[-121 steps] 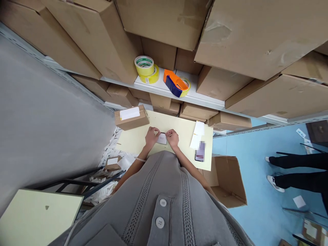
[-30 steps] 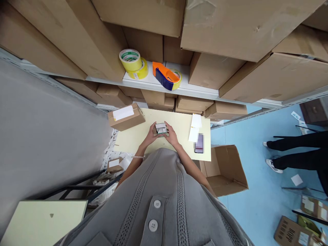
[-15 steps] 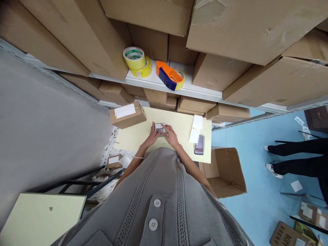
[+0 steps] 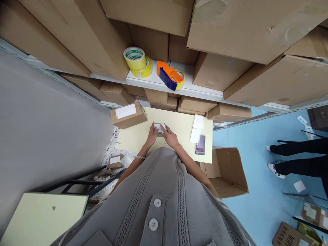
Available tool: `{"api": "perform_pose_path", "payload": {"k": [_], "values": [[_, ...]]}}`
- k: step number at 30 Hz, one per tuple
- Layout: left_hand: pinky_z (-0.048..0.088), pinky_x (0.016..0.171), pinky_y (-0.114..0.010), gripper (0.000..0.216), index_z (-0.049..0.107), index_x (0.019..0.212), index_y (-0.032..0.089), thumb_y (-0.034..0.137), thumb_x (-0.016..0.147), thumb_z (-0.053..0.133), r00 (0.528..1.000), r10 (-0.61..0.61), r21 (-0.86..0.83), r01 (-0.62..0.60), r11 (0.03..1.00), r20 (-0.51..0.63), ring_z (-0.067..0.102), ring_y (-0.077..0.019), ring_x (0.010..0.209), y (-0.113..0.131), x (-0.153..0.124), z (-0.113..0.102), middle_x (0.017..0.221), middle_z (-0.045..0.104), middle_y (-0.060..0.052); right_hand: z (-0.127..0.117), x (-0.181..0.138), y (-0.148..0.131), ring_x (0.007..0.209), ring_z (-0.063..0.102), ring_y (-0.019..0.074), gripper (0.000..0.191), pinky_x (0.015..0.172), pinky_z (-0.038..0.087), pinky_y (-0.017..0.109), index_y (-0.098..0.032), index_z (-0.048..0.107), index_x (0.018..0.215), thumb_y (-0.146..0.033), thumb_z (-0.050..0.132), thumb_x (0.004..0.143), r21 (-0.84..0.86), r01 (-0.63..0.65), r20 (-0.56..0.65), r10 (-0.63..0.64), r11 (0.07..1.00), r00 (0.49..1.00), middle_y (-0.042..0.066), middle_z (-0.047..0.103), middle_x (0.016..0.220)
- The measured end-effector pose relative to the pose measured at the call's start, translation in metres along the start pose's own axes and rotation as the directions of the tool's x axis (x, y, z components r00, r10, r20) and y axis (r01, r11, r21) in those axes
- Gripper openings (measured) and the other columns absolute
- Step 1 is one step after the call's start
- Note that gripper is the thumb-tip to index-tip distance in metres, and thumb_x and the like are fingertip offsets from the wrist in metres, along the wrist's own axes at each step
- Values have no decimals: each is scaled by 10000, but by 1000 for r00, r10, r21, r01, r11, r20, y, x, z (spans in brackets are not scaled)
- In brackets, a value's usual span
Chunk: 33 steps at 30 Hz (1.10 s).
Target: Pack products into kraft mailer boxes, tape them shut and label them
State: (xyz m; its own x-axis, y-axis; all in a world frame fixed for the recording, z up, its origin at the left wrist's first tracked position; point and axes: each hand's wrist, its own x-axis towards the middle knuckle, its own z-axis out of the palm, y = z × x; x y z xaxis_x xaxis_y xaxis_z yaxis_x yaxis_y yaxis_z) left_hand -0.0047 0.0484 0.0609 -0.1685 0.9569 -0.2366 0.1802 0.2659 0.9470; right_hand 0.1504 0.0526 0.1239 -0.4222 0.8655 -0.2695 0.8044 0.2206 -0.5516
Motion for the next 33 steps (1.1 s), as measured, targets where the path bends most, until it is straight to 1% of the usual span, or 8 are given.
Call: {"api": "perform_pose_path", "payload": {"k": [5, 9, 14, 18, 21, 25, 28, 33], "values": [[215, 1234, -415, 618, 271, 1546, 159, 455, 1009, 348, 999, -43, 37, 42, 998, 20, 307, -245, 1478, 7, -1, -4, 1565, 354, -158, -3, -4, 4, 1310, 526, 257, 594, 982, 513, 426, -418, 102, 1577, -431, 316, 1023, 157, 14, -2, -14, 988, 1000, 11, 291, 1618], [225, 1228, -414, 623, 261, 1551, 205, 505, 1009, 326, 998, -53, 14, 52, 999, 29, 287, -240, 1487, 8, -2, -6, 1563, 355, -134, -2, -3, 7, 1342, 478, 233, 646, 1025, 480, 406, -390, 37, 1586, -471, 328, 1015, 314, 66, -34, -59, 947, 998, 10, 351, 1589], [235, 1224, -389, 635, 284, 1539, 231, 567, 1001, 296, 997, -50, -38, 53, 998, 63, 279, -229, 1491, 4, -3, -7, 1566, 346, -116, 13, 8, 13, 1174, 583, 233, 679, 977, 499, 402, -348, 74, 1596, -483, 366, 998, 422, -26, -92, 71, 906, 993, 64, 456, 1499], [260, 1215, -382, 608, 321, 1516, 228, 556, 1006, 281, 997, -47, -79, 52, 996, 60, 306, -224, 1478, -1, 0, -7, 1556, 351, -120, 18, 14, 15, 1120, 592, 217, 710, 958, 506, 377, -336, 77, 1598, -461, 412, 984, 476, -35, -94, 90, 879, 991, 79, 490, 1441], [263, 1211, -389, 571, 352, 1492, 222, 522, 1008, 314, 998, -46, -42, 48, 998, 49, 338, -225, 1459, -5, 2, -6, 1520, 388, -130, 13, 13, 11, 1097, 593, 219, 672, 931, 515, 380, -373, 80, 1590, -445, 386, 996, 408, -39, -64, 71, 912, 995, 69, 511, 1394], [272, 1204, -408, 568, 358, 1479, 171, 489, 1009, 323, 998, -45, 28, 44, 999, 33, 379, -243, 1431, -4, 4, -6, 1490, 409, -168, 7, 10, 4, 1116, 600, 246, 560, 877, 528, 387, -429, 142, 1570, -438, 280, 1028, 182, -61, -12, 64, 981, 998, 66, 475, 1416], [262, 1207, -430, 592, 349, 1481, 157, 508, 1007, 303, 999, -36, 80, 35, 996, 20, 379, -261, 1431, 2, 3, -5, 1500, 403, -183, 5, 9, 1, 1134, 604, 252, 543, 844, 539, 377, -446, 84, 1569, -459, 207, 1040, 60, -66, 23, 65, 996, 998, 69, 441, 1457], [198, 1228, -448, 830, 164, 1563, 164, 623, 932, 447, 998, 18, 121, -25, 992, 64, 219, -286, 1511, 11, -2, -5, 1610, 229, -192, 3, 7, -1, 1178, 596, 271, 545, 855, 540, 391, -450, 42, 1570, -486, 164, 1041, 28, -66, 51, 64, 997, 997, 67, 417, 1497]]}}
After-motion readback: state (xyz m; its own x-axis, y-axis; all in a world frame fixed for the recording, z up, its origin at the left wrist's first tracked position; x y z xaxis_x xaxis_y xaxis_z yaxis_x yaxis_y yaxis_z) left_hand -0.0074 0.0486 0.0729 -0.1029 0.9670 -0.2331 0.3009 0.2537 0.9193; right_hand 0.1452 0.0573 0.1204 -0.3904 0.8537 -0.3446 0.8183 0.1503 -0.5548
